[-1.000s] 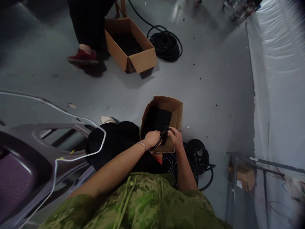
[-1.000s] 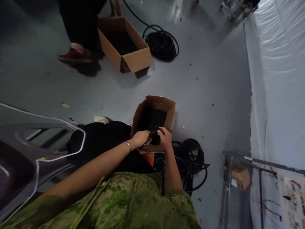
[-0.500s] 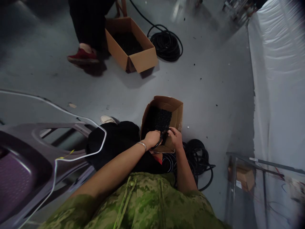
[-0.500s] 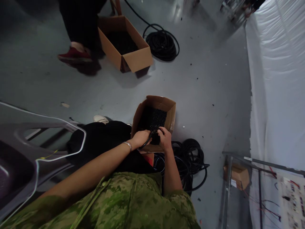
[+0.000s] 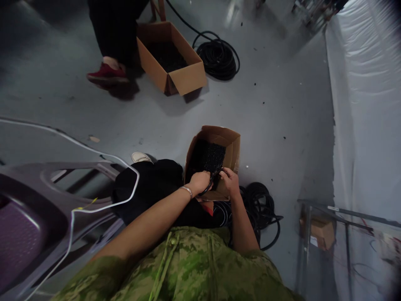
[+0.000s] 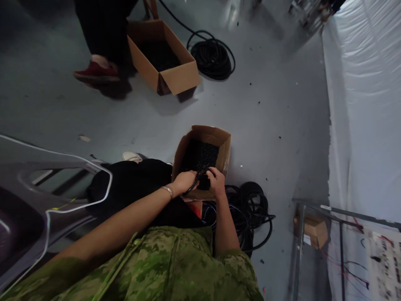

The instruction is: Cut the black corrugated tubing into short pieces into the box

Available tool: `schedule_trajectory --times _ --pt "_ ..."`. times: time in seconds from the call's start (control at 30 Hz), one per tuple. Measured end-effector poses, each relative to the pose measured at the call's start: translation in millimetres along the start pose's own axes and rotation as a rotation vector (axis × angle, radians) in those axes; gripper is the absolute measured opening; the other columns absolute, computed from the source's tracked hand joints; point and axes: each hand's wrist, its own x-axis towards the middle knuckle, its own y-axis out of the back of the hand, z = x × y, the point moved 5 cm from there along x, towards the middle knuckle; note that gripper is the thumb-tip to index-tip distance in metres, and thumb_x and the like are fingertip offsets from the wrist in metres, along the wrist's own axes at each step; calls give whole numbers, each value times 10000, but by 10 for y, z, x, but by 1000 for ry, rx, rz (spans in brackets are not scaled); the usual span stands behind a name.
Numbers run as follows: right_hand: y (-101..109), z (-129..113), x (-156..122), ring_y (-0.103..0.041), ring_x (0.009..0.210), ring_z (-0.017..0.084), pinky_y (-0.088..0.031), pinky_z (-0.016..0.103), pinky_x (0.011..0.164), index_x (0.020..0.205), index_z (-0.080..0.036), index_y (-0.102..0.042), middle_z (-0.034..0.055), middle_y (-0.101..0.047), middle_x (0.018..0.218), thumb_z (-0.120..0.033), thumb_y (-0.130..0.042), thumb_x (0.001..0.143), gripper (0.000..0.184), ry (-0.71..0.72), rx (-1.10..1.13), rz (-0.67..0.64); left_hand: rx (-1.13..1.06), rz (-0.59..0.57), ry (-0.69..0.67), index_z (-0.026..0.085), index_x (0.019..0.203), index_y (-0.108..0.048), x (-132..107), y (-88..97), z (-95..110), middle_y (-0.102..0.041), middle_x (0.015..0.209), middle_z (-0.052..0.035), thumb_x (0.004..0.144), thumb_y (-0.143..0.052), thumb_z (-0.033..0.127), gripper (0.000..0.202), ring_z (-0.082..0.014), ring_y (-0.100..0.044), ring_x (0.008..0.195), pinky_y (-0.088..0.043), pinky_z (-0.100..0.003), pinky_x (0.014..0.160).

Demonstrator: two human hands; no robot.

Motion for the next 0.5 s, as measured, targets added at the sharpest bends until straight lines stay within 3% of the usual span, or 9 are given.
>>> schedule_trajectory --times 0.5 --pt "-54 158 4 -666 760 187 -553 308 728 1063 -203 -726 37 -740 925 -430 -551 866 348 59 -105 -66 -10 -37 23 79 1030 -708 -18 26 8 -719 1039 -198 855 -538 328 348 -306 -708 952 -552 -330 806"
